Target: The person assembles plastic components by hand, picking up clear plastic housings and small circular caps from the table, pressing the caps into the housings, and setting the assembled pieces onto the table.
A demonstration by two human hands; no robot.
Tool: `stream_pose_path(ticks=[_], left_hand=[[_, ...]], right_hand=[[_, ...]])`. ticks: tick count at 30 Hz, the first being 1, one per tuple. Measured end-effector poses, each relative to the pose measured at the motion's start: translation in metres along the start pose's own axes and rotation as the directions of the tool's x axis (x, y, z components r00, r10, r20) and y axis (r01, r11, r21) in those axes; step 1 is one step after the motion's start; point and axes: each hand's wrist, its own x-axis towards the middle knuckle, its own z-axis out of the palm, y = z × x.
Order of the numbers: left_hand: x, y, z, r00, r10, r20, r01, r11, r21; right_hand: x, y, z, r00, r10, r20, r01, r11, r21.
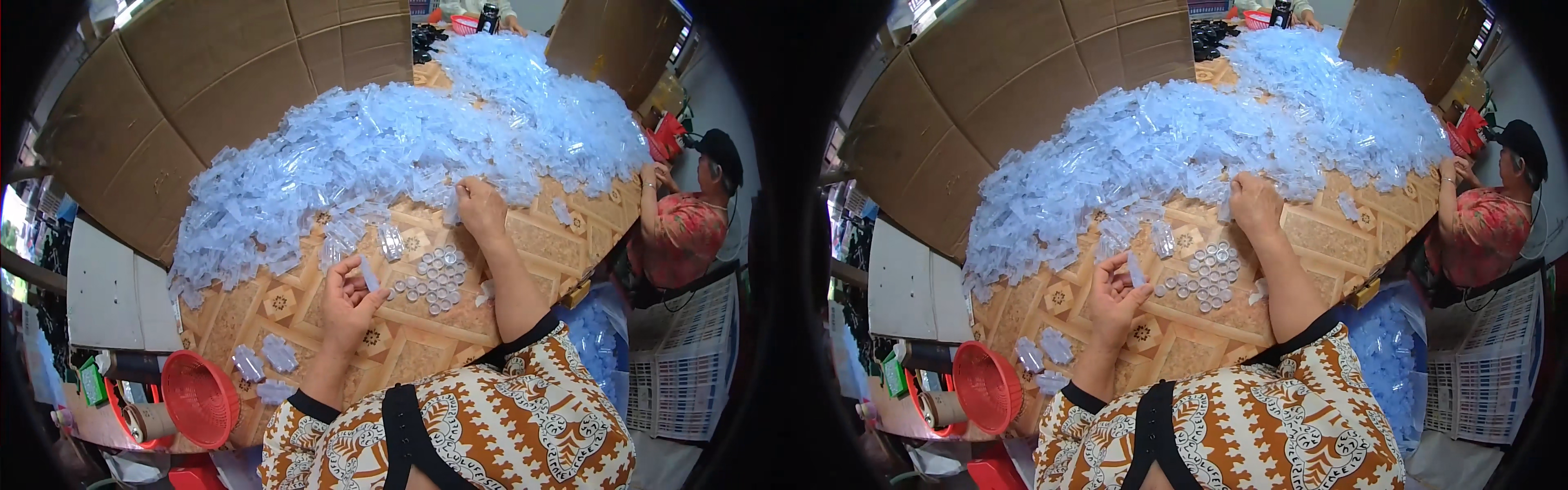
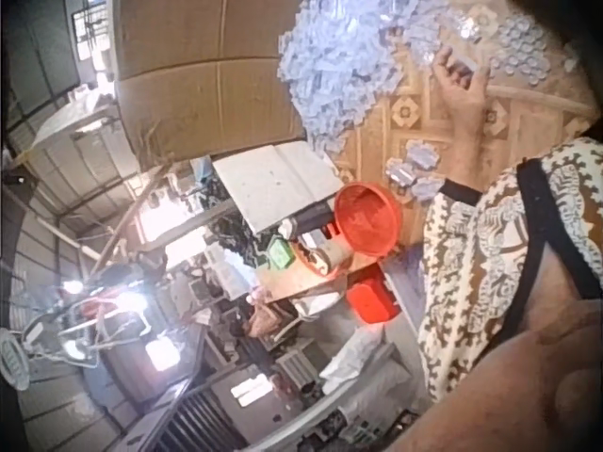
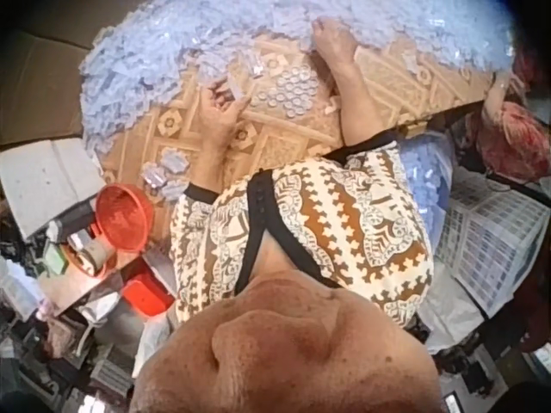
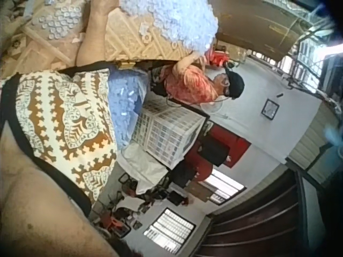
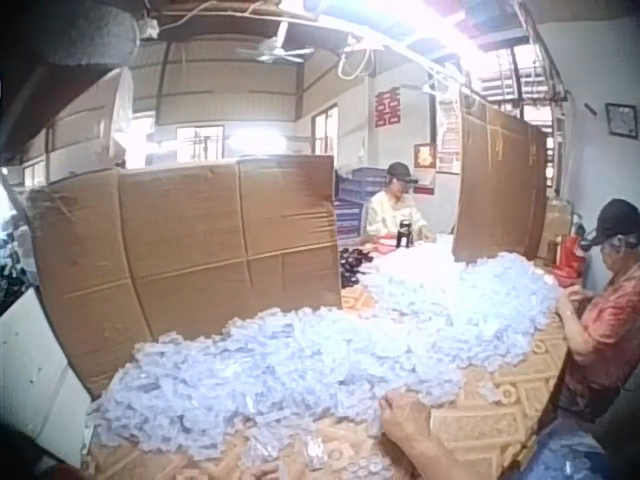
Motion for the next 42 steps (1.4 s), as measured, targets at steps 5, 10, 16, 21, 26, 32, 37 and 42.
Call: stream_pose_path(ticks=[5,10,16,21,26,32,37,42], left_hand=[[-0.003,-0.004,-0.002,0.999,0.027,0.024,-0.026,0.999,-0.025],[0.002,0.000,0.003,0.998,0.049,0.031,-0.047,0.998,-0.047],[0.007,-0.002,0.008,0.996,0.073,0.052,-0.070,0.996,-0.062],[0.002,-0.003,0.006,0.995,0.079,0.068,-0.074,0.995,-0.074],[-0.003,0.001,0.004,0.996,0.075,0.043,-0.067,0.985,-0.161],[0.000,0.006,0.001,0.985,0.169,0.021,-0.154,0.936,-0.316],[-0.001,0.011,0.001,0.983,0.183,0.003,-0.173,0.934,-0.314],[-0.003,0.010,-0.002,0.985,0.164,0.049,-0.140,0.935,-0.327]], right_hand=[[-0.029,-0.027,-0.024,0.994,-0.084,0.067,0.086,0.996,-0.034],[-0.029,-0.022,-0.013,0.957,-0.178,0.230,0.214,0.967,-0.140],[-0.015,-0.011,-0.017,0.940,-0.198,0.277,0.220,0.974,-0.048],[-0.016,-0.009,-0.021,0.957,-0.108,0.268,0.055,0.978,0.199],[-0.038,-0.038,-0.023,0.805,-0.394,0.445,-0.236,0.475,0.848],[-0.080,-0.084,-0.003,0.711,-0.608,0.353,-0.178,0.330,0.927],[-0.088,-0.084,-0.003,0.721,-0.609,0.331,-0.079,0.403,0.912],[-0.085,-0.087,-0.005,0.704,-0.671,0.233,0.072,0.394,0.916]])
